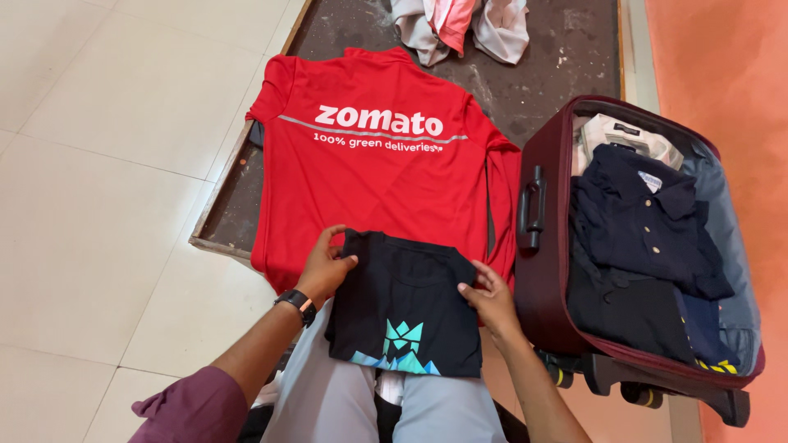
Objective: The person folds a red shirt, black pants, and a dark blue polo shirt by hand and places them into a suitcase.
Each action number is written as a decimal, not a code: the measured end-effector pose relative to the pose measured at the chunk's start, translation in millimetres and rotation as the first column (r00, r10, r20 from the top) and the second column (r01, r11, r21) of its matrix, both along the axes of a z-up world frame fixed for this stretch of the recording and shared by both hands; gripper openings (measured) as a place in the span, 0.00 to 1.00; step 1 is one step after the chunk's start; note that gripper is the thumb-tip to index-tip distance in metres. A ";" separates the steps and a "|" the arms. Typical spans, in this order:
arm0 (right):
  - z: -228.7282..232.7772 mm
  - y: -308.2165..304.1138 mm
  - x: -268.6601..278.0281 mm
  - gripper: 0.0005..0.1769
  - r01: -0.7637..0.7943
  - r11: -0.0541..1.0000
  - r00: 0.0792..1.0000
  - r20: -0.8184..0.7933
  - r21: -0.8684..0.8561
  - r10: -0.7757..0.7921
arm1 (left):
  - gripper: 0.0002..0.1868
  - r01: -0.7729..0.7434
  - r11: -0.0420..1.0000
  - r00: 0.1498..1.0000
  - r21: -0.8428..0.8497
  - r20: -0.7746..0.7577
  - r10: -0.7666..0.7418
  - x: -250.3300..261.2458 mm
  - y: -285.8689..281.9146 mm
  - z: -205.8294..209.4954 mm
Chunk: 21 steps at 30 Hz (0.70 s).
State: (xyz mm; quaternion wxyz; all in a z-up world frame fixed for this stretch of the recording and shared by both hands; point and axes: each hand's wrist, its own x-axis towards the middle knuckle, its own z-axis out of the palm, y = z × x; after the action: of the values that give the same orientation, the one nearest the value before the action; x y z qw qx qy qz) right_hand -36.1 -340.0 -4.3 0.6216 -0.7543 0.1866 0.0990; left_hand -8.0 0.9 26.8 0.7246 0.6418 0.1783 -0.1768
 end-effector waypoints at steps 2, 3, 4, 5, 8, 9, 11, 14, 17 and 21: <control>9.4 5.9 -3.2 0.37 -0.080 0.997 0.996 0.025 -0.022 0.080 | 0.37 0.034 0.999 0.999 0.005 0.022 -0.035 -2.5 -2.0 3.9; 11.6 8.0 -3.4 0.38 -0.095 0.995 0.995 0.030 -0.025 0.096 | 0.38 0.047 0.999 0.998 0.023 0.037 -0.048 -3.8 -3.2 4.5; 12.1 9.3 -3.3 0.39 -0.111 0.993 0.993 0.035 -0.028 0.112 | 0.38 0.059 0.997 0.997 0.040 0.051 -0.061 -4.1 -4.1 4.0; 11.1 8.6 -4.3 0.40 -0.126 0.992 0.991 0.039 -0.032 0.127 | 0.34 0.097 0.993 0.986 0.061 0.133 -0.104 -4.1 -4.0 2.3; 0.8 4.5 -3.9 0.39 -0.138 0.989 0.988 0.060 -0.049 0.141 | 0.25 0.183 0.976 0.957 0.119 0.205 -0.205 -3.9 -2.8 -5.1; -2.8 3.1 -3.5 0.33 -0.157 0.985 0.986 0.042 -0.065 0.160 | 0.25 0.202 0.971 0.969 0.125 0.120 -0.216 -3.4 -3.8 -6.6; -6.2 1.7 -3.6 0.25 -0.199 0.975 0.980 0.004 -0.097 0.201 | 0.26 0.214 0.967 0.975 0.135 0.037 -0.221 -2.1 -4.0 -7.7; -1.2 4.2 -2.4 0.20 -0.123 0.986 0.991 0.032 -0.113 0.128 | 0.29 0.175 0.980 0.983 0.098 0.036 -0.179 0.6 -2.7 -3.6; 3.6 2.5 2.0 0.21 -0.016 0.999 0.996 0.083 0.049 0.012 | 0.24 0.104 0.990 0.994 -0.093 0.045 -0.100 4.1 -2.5 4.1; 11.7 -5.8 4.2 0.18 0.001 0.990 0.972 0.232 0.144 -0.034 | 0.19 0.112 0.944 0.987 -0.311 0.143 -0.070 5.1 6.2 22.1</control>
State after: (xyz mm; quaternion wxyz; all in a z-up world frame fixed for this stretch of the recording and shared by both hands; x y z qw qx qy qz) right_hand -32.0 -345.8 7.4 0.6924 -0.7126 0.1114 0.0172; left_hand -2.9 7.1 48.9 0.8195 0.5344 0.0701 -0.1945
